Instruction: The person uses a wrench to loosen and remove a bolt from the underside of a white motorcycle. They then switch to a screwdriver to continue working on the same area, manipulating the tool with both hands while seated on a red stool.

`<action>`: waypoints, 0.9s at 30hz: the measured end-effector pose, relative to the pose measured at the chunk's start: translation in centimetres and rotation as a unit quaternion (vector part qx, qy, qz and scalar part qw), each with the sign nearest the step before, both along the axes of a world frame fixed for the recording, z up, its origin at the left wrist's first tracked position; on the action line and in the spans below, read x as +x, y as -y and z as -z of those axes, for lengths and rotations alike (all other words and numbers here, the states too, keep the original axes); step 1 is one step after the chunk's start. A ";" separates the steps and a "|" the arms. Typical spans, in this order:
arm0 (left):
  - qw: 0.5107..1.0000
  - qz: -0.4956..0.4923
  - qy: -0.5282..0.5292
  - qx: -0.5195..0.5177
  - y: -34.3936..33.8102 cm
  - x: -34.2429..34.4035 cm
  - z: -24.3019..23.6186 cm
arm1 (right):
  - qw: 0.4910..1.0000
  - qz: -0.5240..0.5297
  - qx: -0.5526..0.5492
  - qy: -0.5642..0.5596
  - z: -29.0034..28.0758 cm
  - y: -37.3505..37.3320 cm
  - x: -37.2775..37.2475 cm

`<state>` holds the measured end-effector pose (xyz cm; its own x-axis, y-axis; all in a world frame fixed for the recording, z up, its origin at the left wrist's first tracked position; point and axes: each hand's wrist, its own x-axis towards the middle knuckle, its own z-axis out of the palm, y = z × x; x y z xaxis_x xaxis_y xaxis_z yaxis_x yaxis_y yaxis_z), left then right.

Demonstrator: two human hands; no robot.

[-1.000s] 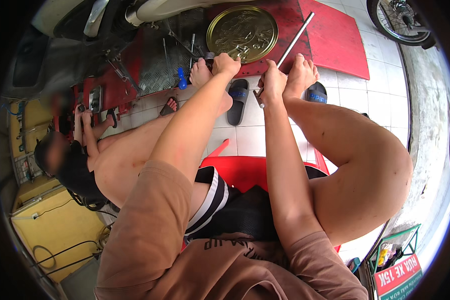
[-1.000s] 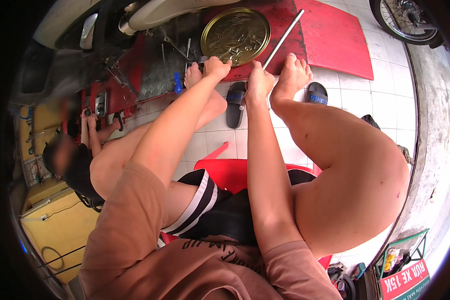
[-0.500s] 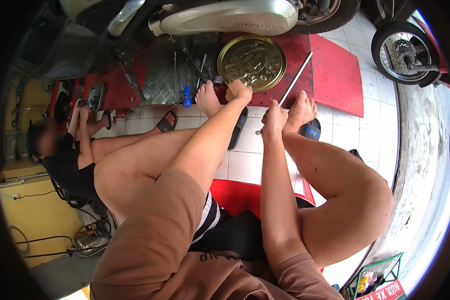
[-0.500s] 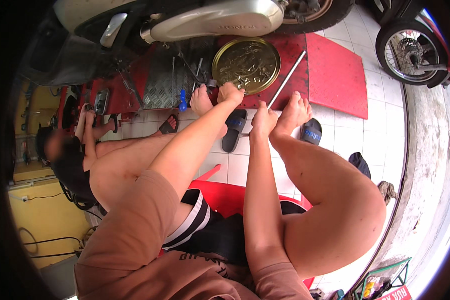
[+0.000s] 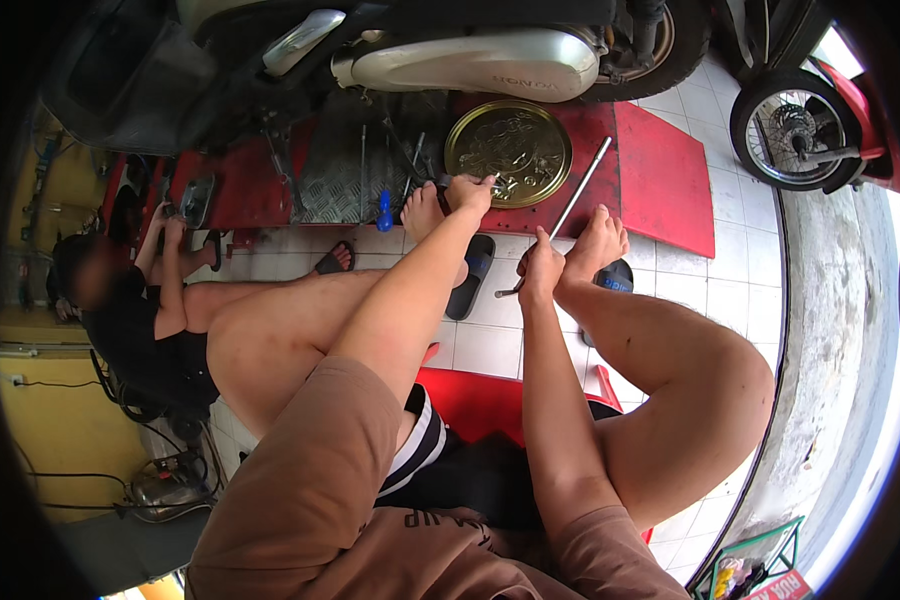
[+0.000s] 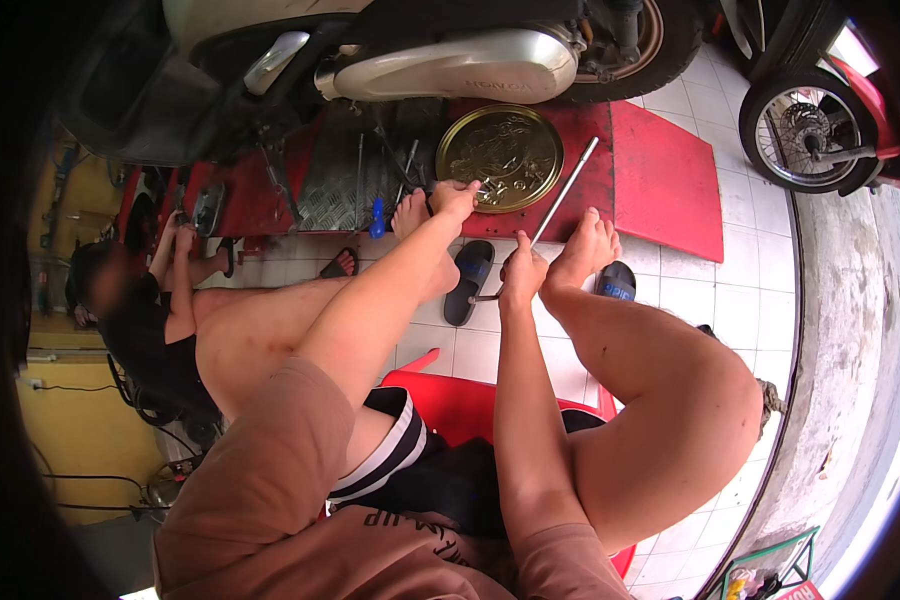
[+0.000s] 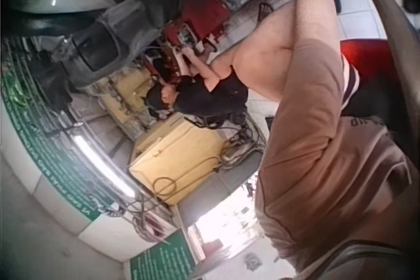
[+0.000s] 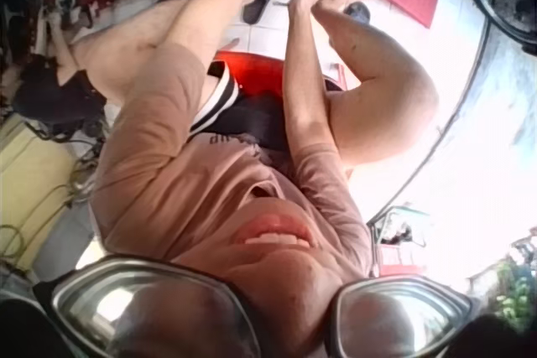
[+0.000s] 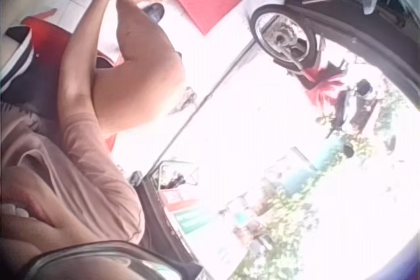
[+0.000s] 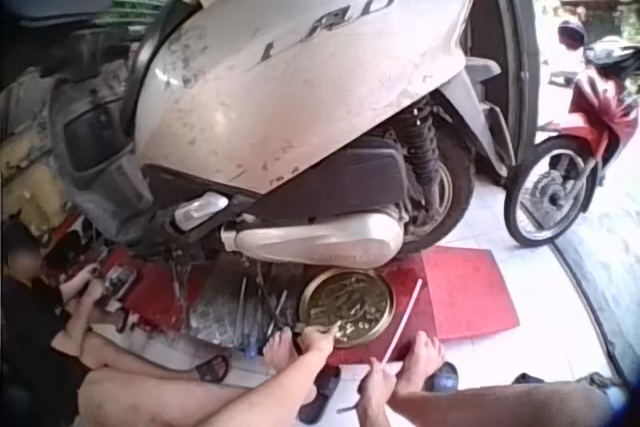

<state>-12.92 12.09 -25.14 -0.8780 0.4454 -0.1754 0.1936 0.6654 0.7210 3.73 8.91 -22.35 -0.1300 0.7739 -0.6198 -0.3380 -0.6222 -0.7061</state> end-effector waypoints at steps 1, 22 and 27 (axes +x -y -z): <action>0.992 0.002 0.110 0.067 -0.5 0.5 -1.5 | 1.000 0.001 -0.015 -0.010 0.5 0.2 0.1; 0.913 0.059 0.382 0.127 -7.8 2.1 -9.8 | 0.984 -0.129 0.022 0.120 0.1 7.2 -1.5; 0.915 0.110 0.360 0.143 -8.3 2.6 -10.8 | 0.986 -0.133 0.003 0.103 -0.4 6.6 -1.8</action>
